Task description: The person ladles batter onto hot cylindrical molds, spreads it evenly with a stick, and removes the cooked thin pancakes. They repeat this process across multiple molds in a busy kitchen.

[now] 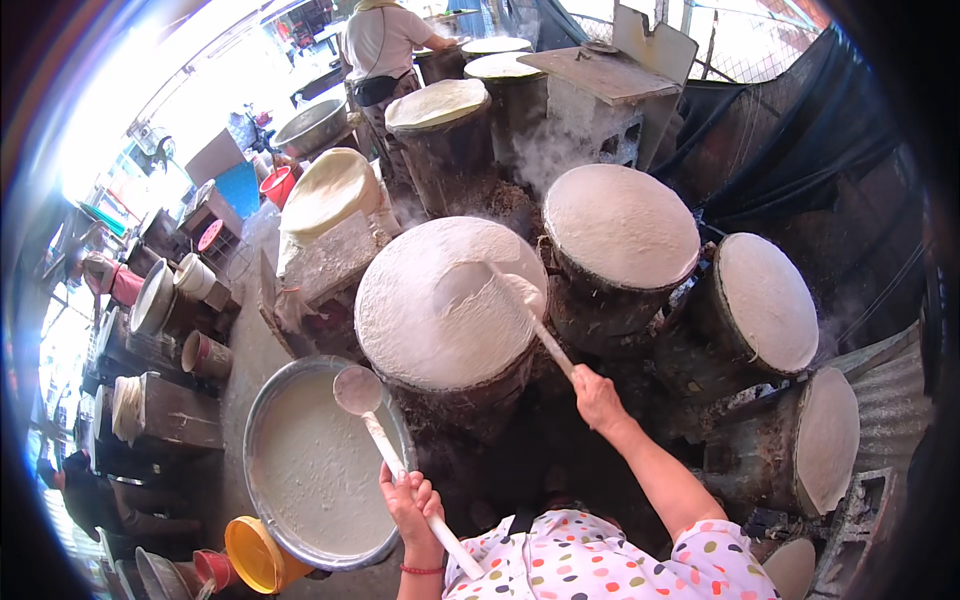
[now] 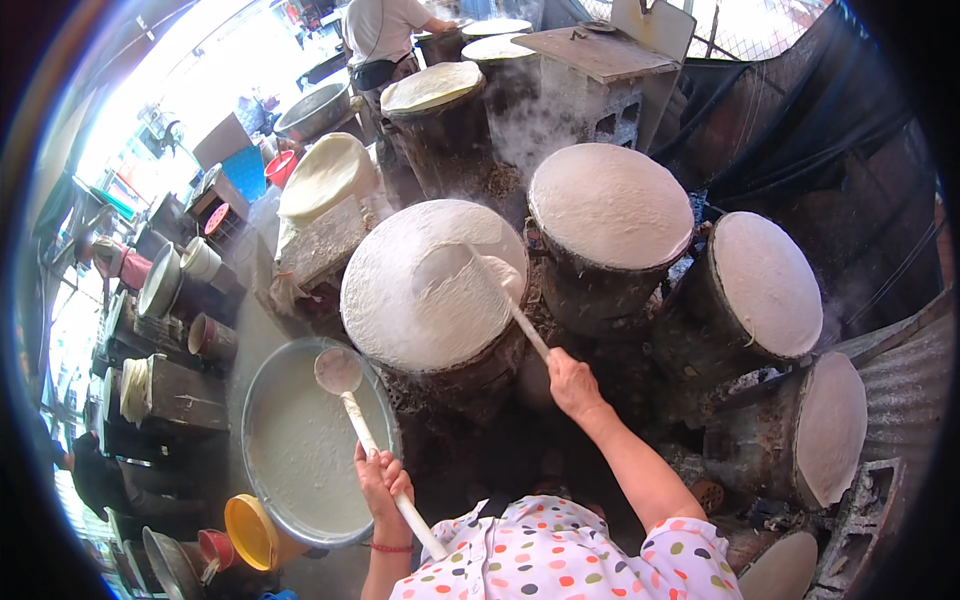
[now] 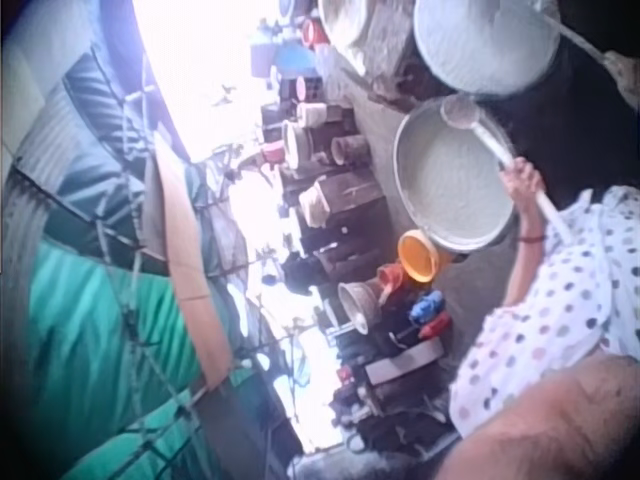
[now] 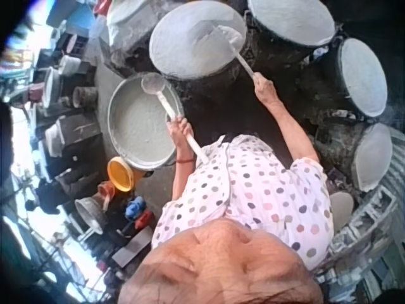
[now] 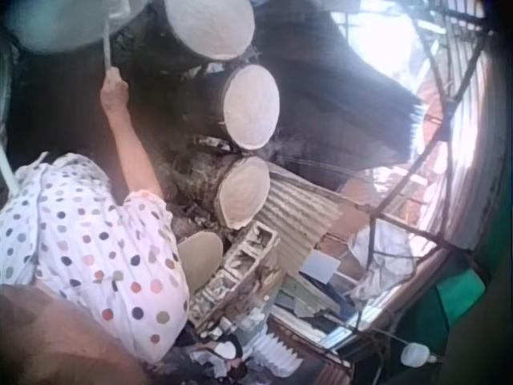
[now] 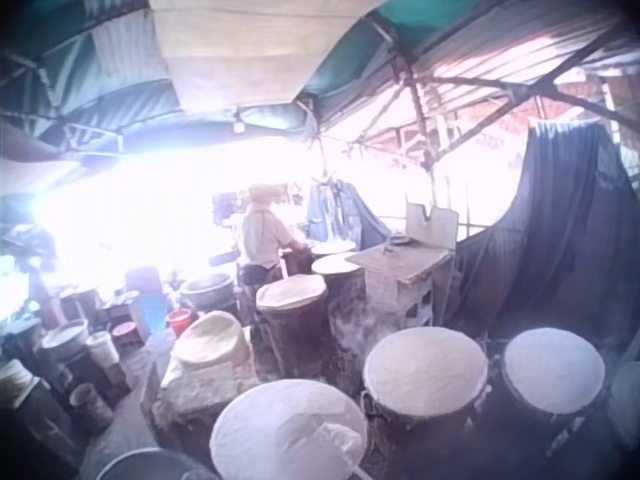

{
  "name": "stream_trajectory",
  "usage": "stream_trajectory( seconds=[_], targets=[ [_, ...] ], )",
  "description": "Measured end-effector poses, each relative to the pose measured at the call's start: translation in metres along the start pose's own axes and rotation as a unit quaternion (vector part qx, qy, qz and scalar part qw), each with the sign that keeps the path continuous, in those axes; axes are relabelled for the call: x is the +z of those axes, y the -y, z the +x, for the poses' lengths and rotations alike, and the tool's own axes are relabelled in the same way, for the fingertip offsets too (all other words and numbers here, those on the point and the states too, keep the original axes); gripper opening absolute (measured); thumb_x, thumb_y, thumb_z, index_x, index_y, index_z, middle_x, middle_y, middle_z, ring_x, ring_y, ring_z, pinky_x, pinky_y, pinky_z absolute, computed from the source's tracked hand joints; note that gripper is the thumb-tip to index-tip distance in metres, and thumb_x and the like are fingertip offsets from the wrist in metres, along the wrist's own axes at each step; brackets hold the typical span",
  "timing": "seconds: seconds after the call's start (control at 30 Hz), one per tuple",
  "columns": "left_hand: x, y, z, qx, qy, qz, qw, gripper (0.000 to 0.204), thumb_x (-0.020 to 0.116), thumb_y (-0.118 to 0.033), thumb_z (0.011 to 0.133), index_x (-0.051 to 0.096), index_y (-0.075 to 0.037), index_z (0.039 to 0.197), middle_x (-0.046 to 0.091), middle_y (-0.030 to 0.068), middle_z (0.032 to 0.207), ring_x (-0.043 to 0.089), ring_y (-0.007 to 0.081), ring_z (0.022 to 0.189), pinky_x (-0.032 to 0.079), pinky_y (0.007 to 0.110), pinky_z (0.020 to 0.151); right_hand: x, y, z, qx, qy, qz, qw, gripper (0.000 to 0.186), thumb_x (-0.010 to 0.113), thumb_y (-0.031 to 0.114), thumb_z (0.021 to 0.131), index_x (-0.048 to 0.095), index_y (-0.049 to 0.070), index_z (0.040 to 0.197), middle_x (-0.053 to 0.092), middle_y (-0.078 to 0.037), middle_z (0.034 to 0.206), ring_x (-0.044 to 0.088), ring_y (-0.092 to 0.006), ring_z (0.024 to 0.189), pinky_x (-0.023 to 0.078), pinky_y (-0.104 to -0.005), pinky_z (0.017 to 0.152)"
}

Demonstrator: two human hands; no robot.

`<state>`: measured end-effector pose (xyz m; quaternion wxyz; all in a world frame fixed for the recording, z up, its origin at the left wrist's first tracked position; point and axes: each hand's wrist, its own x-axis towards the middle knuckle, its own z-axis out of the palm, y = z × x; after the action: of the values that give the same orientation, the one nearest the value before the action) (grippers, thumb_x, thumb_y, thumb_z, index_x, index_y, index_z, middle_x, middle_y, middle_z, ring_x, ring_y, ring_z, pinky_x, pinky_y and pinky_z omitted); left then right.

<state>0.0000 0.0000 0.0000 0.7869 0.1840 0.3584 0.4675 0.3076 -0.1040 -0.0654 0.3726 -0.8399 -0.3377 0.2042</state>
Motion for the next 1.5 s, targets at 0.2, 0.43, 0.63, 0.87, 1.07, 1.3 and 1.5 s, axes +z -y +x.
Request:
stream_trajectory(
  seconds=[0.2,0.43,0.63,0.87,1.07,1.3,1.5],
  targets=[
    [0.006,0.020,-0.003,-0.006,-0.026,-0.046,0.999,0.037,0.046,-0.012,0.097,0.032,-0.017,0.131,0.042,0.0027,0.079,0.035,0.0037,0.049,0.033,0.015,0.035,-0.032,-0.022,-0.030,-0.131,0.020,-0.111,0.985,0.017,0.044,0.024,0.096,0.055,0.013,0.103,0.063,-0.020,0.071,0.062,-0.0404,0.069,0.049,-0.0504,0.060],
    [0.027,0.019,0.001,0.036,-0.060,-0.058,0.996,0.036,0.045,-0.014,0.098,0.032,-0.017,0.131,0.042,0.0019,0.078,0.035,0.0035,0.049,0.032,0.016,0.035,-0.048,-0.032,0.077,-0.110,-0.004,-0.103,0.989,0.020,0.041,0.027,0.097,0.055,0.013,0.100,0.061,-0.024,0.069,0.061,-0.0448,0.071,0.048,-0.0543,0.062],
    [0.039,0.026,-0.004,0.049,-0.096,-0.040,0.993,0.033,0.042,-0.013,0.099,0.035,-0.016,0.131,0.039,0.0008,0.078,0.034,0.0015,0.049,0.033,0.013,0.034,-0.035,0.019,0.205,-0.095,0.003,-0.138,0.986,0.025,0.041,0.031,0.095,0.057,0.013,0.103,0.064,-0.025,0.083,0.061,-0.0453,0.083,0.048,-0.0538,0.071],
    [0.050,0.017,0.019,0.038,-0.074,-0.043,0.996,0.036,0.043,-0.013,0.099,0.031,-0.016,0.132,0.041,0.0022,0.078,0.035,0.0034,0.048,0.033,0.016,0.034,-0.025,0.018,0.120,-0.036,-0.095,0.031,0.994,0.031,0.050,0.015,0.093,0.059,0.008,0.123,0.063,-0.015,0.115,0.062,-0.0299,0.104,0.050,-0.0355,0.085],
    [0.075,0.014,0.054,-0.017,-0.005,-0.064,0.998,0.039,0.044,-0.012,0.098,0.031,-0.017,0.134,0.043,0.0027,0.078,0.035,0.0035,0.048,0.033,0.015,0.034,0.027,0.045,0.083,0.007,-0.087,0.114,0.990,0.033,0.056,0.014,0.090,0.058,0.007,0.123,0.063,-0.020,0.112,0.062,-0.0321,0.104,0.049,-0.0346,0.087],
    [0.073,0.004,0.070,-0.059,0.029,-0.084,0.994,0.034,0.043,-0.011,0.098,0.034,-0.017,0.130,0.042,0.0017,0.076,0.033,0.0032,0.047,0.031,0.015,0.033,0.037,0.056,0.070,0.027,-0.136,0.147,0.979,0.034,0.053,0.014,0.092,0.057,0.003,0.123,0.063,-0.018,0.115,0.061,-0.0291,0.108,0.048,-0.0342,0.090],
    [0.074,-0.002,0.076,-0.061,0.039,-0.076,0.994,0.031,0.044,-0.012,0.099,0.035,-0.017,0.128,0.041,0.0017,0.076,0.032,0.0030,0.047,0.031,0.015,0.033,0.070,0.067,0.048,-0.046,-0.055,0.030,0.997,0.036,0.054,0.022,0.091,0.056,0.015,0.126,0.065,-0.022,0.089,0.062,-0.0409,0.083,0.050,-0.0470,0.075]
  ],
)
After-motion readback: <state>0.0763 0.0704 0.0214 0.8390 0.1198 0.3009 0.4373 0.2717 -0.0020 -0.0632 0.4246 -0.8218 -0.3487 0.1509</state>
